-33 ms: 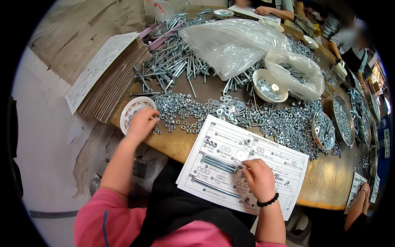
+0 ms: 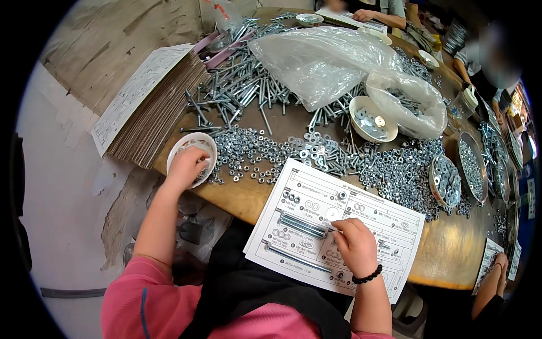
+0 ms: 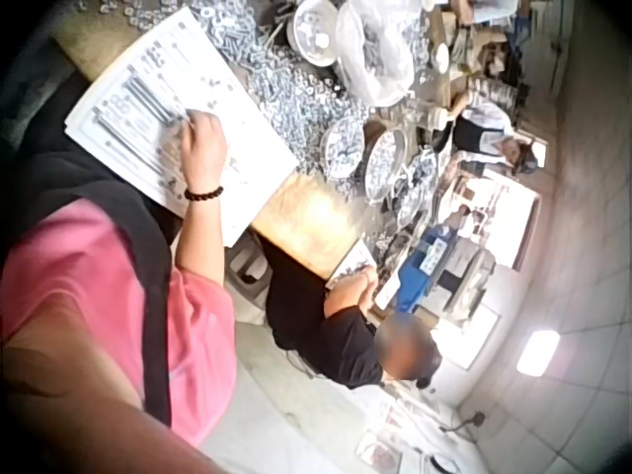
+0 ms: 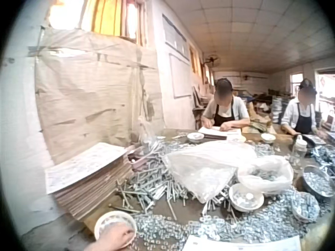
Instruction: The person sorts bolts, nuts, and washers from a large pile on a table and places them onto a printed sheet with labeled slots. They repeatedly pick individual fasteners, match them to the sheet, and arrange them in rows. Other workers are visible in the background performing similar tasks.
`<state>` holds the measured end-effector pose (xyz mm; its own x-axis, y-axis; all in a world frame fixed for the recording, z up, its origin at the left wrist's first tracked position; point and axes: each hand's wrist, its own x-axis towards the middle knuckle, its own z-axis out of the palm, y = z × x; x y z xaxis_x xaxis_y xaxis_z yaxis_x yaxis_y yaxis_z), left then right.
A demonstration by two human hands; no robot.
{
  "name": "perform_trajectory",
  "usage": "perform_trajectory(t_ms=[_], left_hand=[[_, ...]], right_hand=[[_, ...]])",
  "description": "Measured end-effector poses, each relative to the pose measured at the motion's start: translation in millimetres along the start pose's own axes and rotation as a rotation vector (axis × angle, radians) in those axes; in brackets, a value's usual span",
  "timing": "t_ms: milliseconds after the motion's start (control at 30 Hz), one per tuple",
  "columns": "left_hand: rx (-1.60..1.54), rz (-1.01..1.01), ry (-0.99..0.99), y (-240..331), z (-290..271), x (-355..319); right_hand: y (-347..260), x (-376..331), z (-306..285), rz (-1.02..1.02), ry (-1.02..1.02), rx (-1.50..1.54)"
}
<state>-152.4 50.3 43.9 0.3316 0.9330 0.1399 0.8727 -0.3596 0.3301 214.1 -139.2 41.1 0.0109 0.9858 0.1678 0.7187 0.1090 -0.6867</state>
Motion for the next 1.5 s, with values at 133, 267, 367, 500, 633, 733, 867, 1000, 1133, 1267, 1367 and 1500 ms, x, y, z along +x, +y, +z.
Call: perform_trajectory(t_ms=[133, 267, 367, 500, 633, 733, 867, 1000, 1133, 1267, 1367, 1500], left_hand=[[0.047, 0.042, -0.238, -26.9, -10.2, 2.4], [-0.009, 0.176, -0.331, -46.3, -10.2, 5.5], [0.025, 0.151, -0.426, -40.0, -7.6, 8.7], [0.06, 0.085, -0.425, -39.5, -4.5, 12.0], [-0.074, 0.015, -0.323, -50.0, -3.0, 10.9], [-0.203, -0.059, -0.238, -49.0, -4.0, 10.0], [-0.389, -0.141, -0.126, -12.2, -13.5, 11.7], [-0.372, 0.231, -0.12, 61.3, 1.7, 24.2], [-0.31, 0.515, -0.273, 140.4, 53.3, 30.2], [-0.161, 0.711, -0.32, 182.6, 99.9, 24.0], [-0.037, 0.758, -0.245, 188.2, 114.8, 19.8], [-0.003, 0.672, -0.123, 185.1, 109.8, 19.8]], right_hand=[[-3.2, 4.5, 4.8, -0.041, -0.017, -0.018], [-7.7, 5.8, 4.4, -0.029, -0.039, -0.02], [-5.2, 5.3, 5.9, -0.002, -0.066, -0.021], [-6.4, 6.5, 9.2, -0.019, -0.057, -0.003], [-5.6, 7.1, 9.3, -0.043, -0.058, -0.004], [-3.3, 6.6, 6.4, -0.041, -0.065, -0.019], [1.5, 5.8, 2.0, -0.027, -0.051, -0.029], [2.5, 10.5, -1.9, -0.023, 0.011, 0.002], [-2.8, 15.1, -7.3, -0.045, 0.034, -0.011], [0.8, 11.1, -10.6, -0.045, 0.048, -0.037], [9.3, 9.2, -7.7, -0.057, 0.037, -0.079], [16.7, 16.1, 5.0, -0.094, 0.025, -0.197]])
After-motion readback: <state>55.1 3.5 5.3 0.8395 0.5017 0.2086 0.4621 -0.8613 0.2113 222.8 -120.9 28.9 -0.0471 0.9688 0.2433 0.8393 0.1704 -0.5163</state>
